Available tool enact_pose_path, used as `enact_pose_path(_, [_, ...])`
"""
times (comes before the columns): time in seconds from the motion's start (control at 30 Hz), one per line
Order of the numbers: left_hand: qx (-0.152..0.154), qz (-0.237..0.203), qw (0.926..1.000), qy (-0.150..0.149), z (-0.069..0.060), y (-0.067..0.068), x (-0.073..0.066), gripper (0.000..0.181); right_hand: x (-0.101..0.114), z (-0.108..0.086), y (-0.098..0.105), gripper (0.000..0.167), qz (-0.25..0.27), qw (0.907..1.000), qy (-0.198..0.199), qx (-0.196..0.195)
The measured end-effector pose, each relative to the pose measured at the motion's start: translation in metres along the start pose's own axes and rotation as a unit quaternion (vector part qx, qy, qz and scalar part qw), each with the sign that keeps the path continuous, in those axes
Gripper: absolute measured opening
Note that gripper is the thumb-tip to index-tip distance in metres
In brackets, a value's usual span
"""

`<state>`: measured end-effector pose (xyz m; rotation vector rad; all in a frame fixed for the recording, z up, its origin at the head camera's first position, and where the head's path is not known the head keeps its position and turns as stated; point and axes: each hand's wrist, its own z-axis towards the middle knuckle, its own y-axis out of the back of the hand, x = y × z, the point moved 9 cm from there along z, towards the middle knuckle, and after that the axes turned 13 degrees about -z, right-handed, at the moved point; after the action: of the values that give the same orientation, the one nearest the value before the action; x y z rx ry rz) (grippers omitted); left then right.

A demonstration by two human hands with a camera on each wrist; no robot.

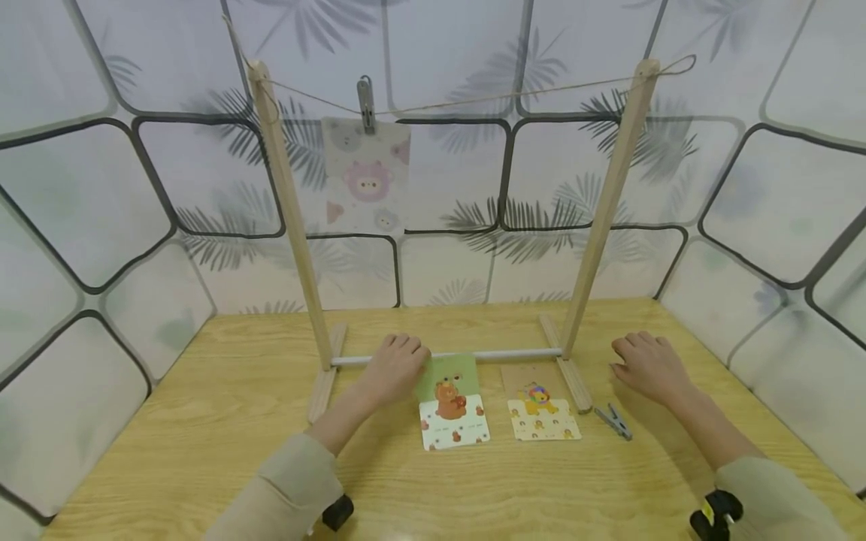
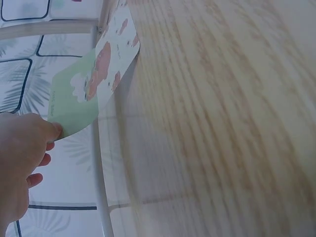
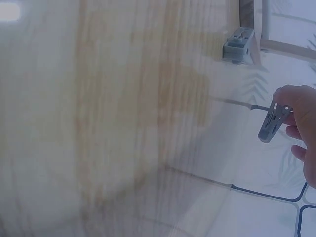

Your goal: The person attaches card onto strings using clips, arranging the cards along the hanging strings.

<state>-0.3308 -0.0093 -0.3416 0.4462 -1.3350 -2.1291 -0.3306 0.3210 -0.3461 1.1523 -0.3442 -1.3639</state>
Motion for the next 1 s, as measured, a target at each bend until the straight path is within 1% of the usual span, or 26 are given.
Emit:
enact_pose_path(0.17, [-0.021, -0.007, 0.9997, -0.009, 0.002, 0.007, 0.0, 0.007, 0.0, 0.003, 0.006, 0.025, 0.006, 0.9999, -0.001, -0.009])
enact_pose_path(0.33, [-0.028, -0.004, 0.9995, -0.018, 0.003, 0.012, -0.002, 0.006, 0.003, 0.006, 0.01, 0.026, 0.015, 0.9997, 0.001, -0.019])
enact_pose_path(0.53, [-0.039, 0.013, 0.9986, -0.032, 0.006, 0.018, -0.006, 0.006, 0.01, 0.009, 0.017, 0.025, 0.023, 0.9987, 0.013, -0.044])
enact_pose_path(0.67, [-0.045, 0.022, 0.9982, -0.035, 0.008, 0.022, -0.007, 0.006, 0.016, 0.012, 0.023, 0.025, 0.022, 0.9975, 0.023, -0.062])
enact_pose_path(0.73, [-0.049, 0.025, 0.9978, -0.036, 0.008, 0.025, -0.007, 0.007, 0.018, 0.013, 0.025, 0.024, 0.023, 0.9975, 0.024, -0.061])
enact_pose_path(0.87, [-0.063, 0.04, 0.9964, -0.04, 0.01, 0.029, -0.008, 0.007, 0.021, 0.016, 0.028, 0.024, 0.022, 0.9971, 0.027, -0.067])
enact_pose_path(1.0, [-0.082, 0.051, 0.9944, -0.042, 0.011, 0.034, -0.009, 0.006, 0.021, 0.019, 0.035, 0.025, 0.022, 0.9944, 0.036, -0.097])
